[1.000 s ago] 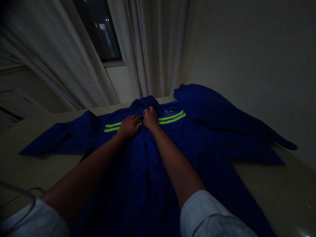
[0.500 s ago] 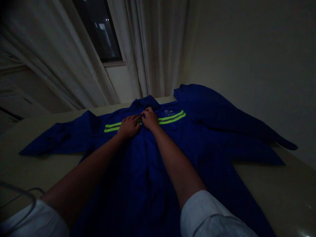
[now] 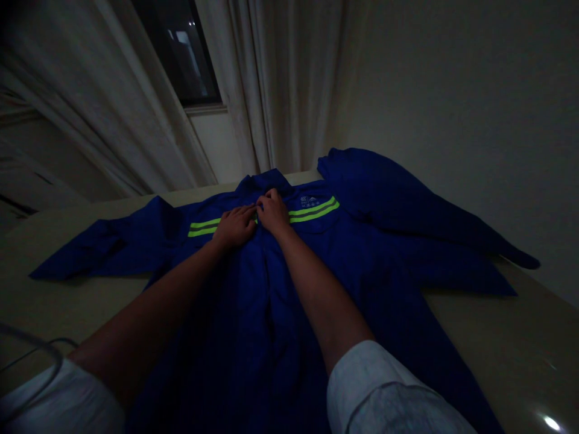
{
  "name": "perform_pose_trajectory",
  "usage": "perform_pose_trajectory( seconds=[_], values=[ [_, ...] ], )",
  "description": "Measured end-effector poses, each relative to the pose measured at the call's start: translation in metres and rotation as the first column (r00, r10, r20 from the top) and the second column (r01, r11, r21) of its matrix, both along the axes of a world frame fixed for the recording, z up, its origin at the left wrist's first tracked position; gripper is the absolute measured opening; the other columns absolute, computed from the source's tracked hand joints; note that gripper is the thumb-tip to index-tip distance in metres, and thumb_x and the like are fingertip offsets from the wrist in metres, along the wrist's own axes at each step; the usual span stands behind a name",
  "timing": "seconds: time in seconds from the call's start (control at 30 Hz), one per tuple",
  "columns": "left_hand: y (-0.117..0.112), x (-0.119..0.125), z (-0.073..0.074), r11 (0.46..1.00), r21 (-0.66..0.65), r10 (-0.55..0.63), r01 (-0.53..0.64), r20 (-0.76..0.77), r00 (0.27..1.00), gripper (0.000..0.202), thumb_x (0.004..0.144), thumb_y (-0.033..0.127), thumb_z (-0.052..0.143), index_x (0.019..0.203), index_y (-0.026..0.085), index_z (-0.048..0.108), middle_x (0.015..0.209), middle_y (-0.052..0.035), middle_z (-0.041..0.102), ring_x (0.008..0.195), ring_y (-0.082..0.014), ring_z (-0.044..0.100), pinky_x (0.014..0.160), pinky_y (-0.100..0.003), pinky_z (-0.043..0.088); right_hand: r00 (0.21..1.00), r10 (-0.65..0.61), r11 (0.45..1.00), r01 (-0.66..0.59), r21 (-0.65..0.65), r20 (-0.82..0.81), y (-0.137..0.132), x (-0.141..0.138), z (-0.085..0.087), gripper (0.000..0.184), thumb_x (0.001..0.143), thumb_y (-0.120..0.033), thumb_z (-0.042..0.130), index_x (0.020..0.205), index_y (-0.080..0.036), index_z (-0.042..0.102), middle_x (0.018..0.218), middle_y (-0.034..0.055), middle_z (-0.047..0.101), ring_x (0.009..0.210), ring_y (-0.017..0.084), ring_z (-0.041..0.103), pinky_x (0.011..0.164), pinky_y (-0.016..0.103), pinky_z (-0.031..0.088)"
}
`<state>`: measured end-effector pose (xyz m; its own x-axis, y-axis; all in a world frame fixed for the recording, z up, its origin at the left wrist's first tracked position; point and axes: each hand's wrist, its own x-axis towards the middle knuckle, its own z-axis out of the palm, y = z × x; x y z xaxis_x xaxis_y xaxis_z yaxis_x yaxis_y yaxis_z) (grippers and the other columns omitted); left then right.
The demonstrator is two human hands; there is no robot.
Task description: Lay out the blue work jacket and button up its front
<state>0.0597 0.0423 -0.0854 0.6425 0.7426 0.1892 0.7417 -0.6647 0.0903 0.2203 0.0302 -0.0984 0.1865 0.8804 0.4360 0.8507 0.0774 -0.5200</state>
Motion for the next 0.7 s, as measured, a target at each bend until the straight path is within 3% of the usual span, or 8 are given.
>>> perform_pose_trajectory(
  seconds=[0.33, 0.53, 0.7],
  values=[
    [0.003, 0.000, -0.001, 1.000, -0.017, 0.016, -0.016, 0.002, 1.000, 0.056, 0.103, 0.035, 0.035, 0.155, 0.022, 0.052, 0.162, -0.0070, 0.053, 0.146, -0.0310, 0.050, 0.116, -0.053, 0.041, 0.998, 0.045, 0.999, -0.045, 0.005, 0.050, -0.003, -0.002, 0.003, 0.012, 0.098, -0.022, 0.065, 0.106, -0.022, 0.075, 0.120, 0.0088, 0.054, 0.112, 0.024, 0.058, 0.100, 0.037, 0.049],
    [0.007, -0.001, -0.002, 0.999, -0.042, 0.028, -0.028, -0.017, 0.999, 0.057, 0.105, 0.035, 0.029, 0.157, 0.027, 0.050, 0.166, -0.0038, 0.049, 0.150, -0.0285, 0.046, 0.121, -0.051, 0.037, 0.998, 0.042, 0.993, -0.036, -0.112, 0.054, -0.016, -0.005, 0.010, 0.013, 0.101, -0.024, 0.062, 0.108, -0.023, 0.073, 0.118, 0.0072, 0.057, 0.105, 0.022, 0.061, 0.093, 0.036, 0.049],
    [0.007, -0.001, -0.002, 0.996, -0.083, 0.023, -0.025, -0.017, 1.000, 0.060, 0.106, 0.037, 0.025, 0.161, 0.025, 0.045, 0.169, -0.0043, 0.043, 0.155, -0.0272, 0.041, 0.125, -0.053, 0.031, 0.961, 0.229, 0.952, -0.188, -0.241, 0.155, -0.049, -0.003, 0.029, 0.010, 0.101, -0.021, 0.064, 0.108, -0.022, 0.070, 0.119, 0.0067, 0.061, 0.116, 0.024, 0.059, 0.097, 0.040, 0.041]
  ],
)
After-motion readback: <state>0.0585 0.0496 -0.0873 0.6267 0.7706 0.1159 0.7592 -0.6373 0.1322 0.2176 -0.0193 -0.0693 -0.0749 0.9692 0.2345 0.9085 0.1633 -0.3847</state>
